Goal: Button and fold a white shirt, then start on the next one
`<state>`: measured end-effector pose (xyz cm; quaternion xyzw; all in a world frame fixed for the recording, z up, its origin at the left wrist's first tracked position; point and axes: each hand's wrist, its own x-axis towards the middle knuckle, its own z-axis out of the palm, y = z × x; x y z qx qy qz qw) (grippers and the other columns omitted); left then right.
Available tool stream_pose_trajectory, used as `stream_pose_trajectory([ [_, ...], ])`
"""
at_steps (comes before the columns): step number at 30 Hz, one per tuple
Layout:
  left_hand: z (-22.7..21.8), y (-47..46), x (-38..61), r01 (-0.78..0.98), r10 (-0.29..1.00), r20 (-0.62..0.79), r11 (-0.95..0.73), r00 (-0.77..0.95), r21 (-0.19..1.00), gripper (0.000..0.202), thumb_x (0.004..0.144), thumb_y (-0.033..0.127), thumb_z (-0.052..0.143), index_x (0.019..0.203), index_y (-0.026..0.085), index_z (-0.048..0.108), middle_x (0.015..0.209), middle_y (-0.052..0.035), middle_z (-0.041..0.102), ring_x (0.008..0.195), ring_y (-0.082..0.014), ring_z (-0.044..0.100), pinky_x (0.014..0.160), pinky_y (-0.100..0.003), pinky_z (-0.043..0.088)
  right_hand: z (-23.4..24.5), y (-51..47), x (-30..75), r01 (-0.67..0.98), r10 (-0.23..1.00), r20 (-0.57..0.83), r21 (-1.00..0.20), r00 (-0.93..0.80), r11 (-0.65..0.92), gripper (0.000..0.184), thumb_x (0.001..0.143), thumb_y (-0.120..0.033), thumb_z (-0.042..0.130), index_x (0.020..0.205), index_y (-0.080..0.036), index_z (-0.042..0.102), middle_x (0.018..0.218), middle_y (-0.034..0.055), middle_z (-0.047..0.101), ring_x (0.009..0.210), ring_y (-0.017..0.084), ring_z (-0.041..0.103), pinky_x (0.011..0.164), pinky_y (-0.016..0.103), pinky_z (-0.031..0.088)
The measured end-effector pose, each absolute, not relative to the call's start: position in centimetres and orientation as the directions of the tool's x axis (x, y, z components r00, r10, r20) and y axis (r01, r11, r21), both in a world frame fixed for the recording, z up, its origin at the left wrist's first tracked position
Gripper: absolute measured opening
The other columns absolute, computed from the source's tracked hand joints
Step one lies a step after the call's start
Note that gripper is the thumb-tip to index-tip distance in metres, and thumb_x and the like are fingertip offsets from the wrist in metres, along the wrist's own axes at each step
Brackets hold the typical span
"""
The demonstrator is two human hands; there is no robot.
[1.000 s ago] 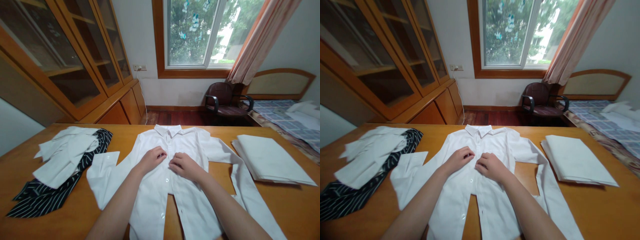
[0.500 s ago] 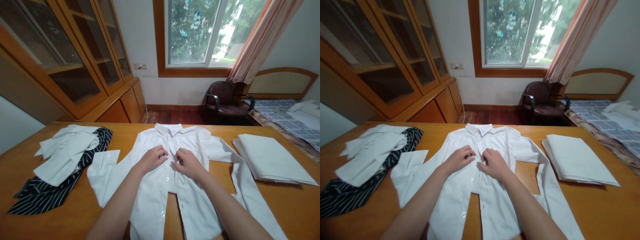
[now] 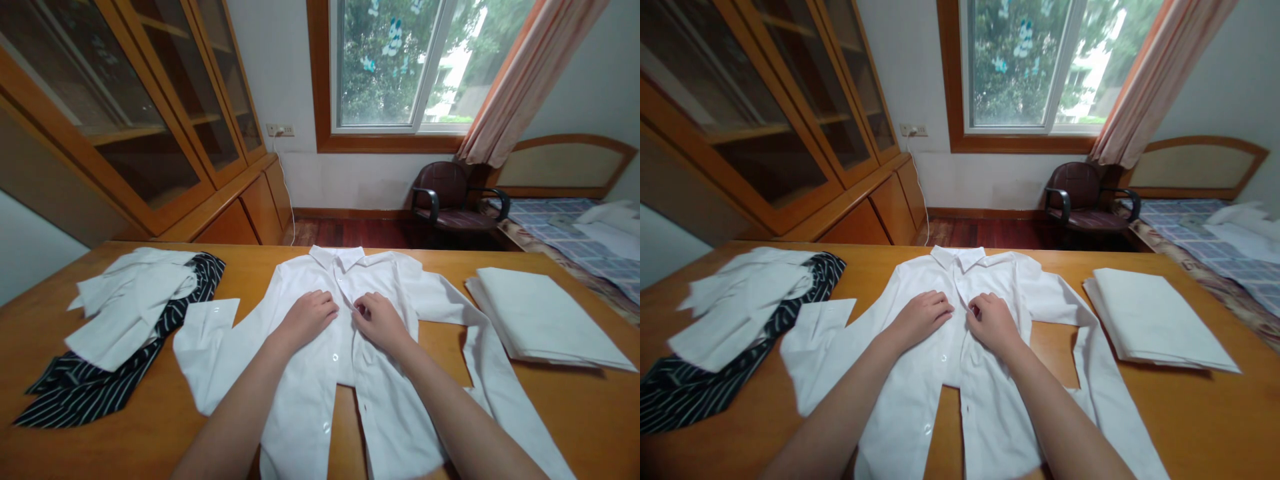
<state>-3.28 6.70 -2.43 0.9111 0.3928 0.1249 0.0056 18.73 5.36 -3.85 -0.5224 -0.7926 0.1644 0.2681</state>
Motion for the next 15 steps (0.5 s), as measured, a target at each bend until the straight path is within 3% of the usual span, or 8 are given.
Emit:
stream_pose_trajectory([
  [6, -1.9, 6.3, -2.6, 0.740, 0.727, 0.216, -0.672, 0.652, 0.028, 0.016, 0.097, 0.025, 0.056, 0.087, 0.020, 0.067, 0.089, -0.0032, 0.065, 0.087, -0.0201, 0.056, 0.076, -0.036, 0.038, -4.4, 5.9, 19.0, 0.719, 0.944, 0.241, -0.612, -0.226, 0.328, 0.014, 0.086, -0.023, 0.060, 0.079, -0.022, 0.072, 0.075, 0.0020, 0.069, 0.080, 0.020, 0.055, 0.077, 0.031, 0.038],
  [15, -2.9, 6.6, -3.0, 0.731, 0.723, 0.250, -0.678, 0.644, 0.078, 0.014, 0.097, 0.026, 0.057, 0.088, 0.021, 0.067, 0.088, -0.0029, 0.064, 0.086, -0.0203, 0.056, 0.076, -0.037, 0.037, -4.5, 6.1, 19.2, 0.694, 0.953, 0.212, -0.654, -0.216, 0.302, 0.019, 0.090, -0.026, 0.059, 0.079, -0.023, 0.074, 0.076, 0.0019, 0.071, 0.082, 0.022, 0.056, 0.078, 0.032, 0.038],
])
